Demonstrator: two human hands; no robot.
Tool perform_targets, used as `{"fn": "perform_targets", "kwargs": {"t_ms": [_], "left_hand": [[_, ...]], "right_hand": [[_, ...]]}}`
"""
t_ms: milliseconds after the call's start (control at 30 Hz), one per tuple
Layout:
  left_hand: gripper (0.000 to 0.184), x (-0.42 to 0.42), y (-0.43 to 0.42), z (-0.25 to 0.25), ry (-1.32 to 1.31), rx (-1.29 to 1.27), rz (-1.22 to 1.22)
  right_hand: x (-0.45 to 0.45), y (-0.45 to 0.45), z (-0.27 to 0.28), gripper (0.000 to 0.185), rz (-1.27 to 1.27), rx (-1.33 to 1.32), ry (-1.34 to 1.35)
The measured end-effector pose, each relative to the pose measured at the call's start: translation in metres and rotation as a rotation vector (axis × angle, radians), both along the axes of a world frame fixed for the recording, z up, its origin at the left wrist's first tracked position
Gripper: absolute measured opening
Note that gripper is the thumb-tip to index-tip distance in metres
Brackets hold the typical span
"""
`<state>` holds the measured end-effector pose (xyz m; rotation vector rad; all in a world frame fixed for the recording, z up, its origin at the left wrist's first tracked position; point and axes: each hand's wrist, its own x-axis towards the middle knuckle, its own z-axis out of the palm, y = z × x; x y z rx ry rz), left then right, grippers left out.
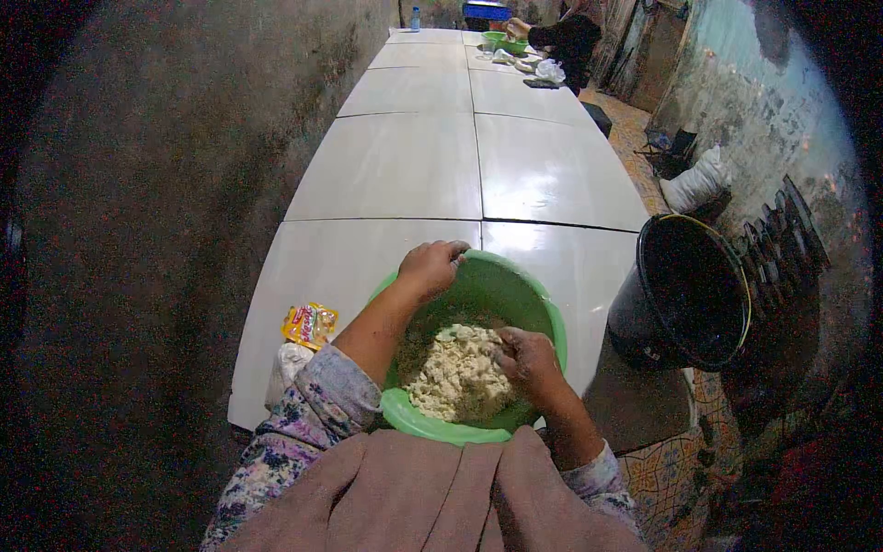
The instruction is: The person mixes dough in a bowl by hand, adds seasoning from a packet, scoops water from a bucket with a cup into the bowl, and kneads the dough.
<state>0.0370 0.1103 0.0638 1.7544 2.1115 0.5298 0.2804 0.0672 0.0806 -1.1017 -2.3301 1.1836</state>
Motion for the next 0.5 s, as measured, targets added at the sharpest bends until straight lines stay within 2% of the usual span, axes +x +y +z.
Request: {"fn": "perform_targets", "kwargs": {"t_ms": [67, 133, 200, 233, 267, 333, 367, 400, 433, 467, 500], "left_hand": [[0.031, -0.001, 0.001, -0.002, 0.056, 0.020, -0.014], [0.030, -0.002, 0.001, -0.006, 0.051, 0.037, -0.024], [0.031, -0.001, 0.003, -0.008, 0.057, 0.044, -0.016], [0.032, 0.001, 0.000, -0.001, 0.041, 0.019, -0.011], [0.032, 0.001, 0.001, -0.003, 0.037, 0.018, -0.012], [0.032, -0.001, 0.003, -0.006, 0.066, 0.025, -0.014], [0.032, -0.001, 0.001, -0.001, 0.041, 0.014, -0.014], [0.032, -0.001, -0.001, 0.002, 0.037, 0.013, -0.011], [0.032, 0.000, 0.000, 0.003, 0.031, -0.008, -0.010], [0.033, 0.001, 0.001, 0.002, 0.026, -0.030, -0.012], [0.033, 0.001, 0.003, 0.000, 0.028, -0.012, -0.013]], "right_hand": [[-0.003, -0.001, 0.008, 0.030, 0.066, 0.148, -0.083], [0.003, 0.010, -0.003, 0.031, 0.116, 0.060, -0.126], [0.009, 0.021, 0.001, 0.034, 0.460, 0.638, -0.170], [0.015, 0.022, 0.012, 0.037, 0.499, 0.486, -0.331], [0.011, 0.020, 0.026, 0.037, 0.500, 0.484, -0.334], [-0.010, 0.013, 0.047, 0.037, 0.915, -0.001, -1.009], [-0.017, 0.011, 0.033, 0.035, 1.099, -0.156, -0.898], [-0.013, 0.009, 0.002, 0.035, 1.103, -0.158, -0.902], [-0.007, 0.007, -0.035, 0.032, 1.192, -0.002, -0.715], [-0.010, 0.000, -0.034, 0.031, 1.266, 0.151, -0.520], [-0.020, 0.001, -0.031, 0.032, 1.448, 0.449, -0.629]]}}
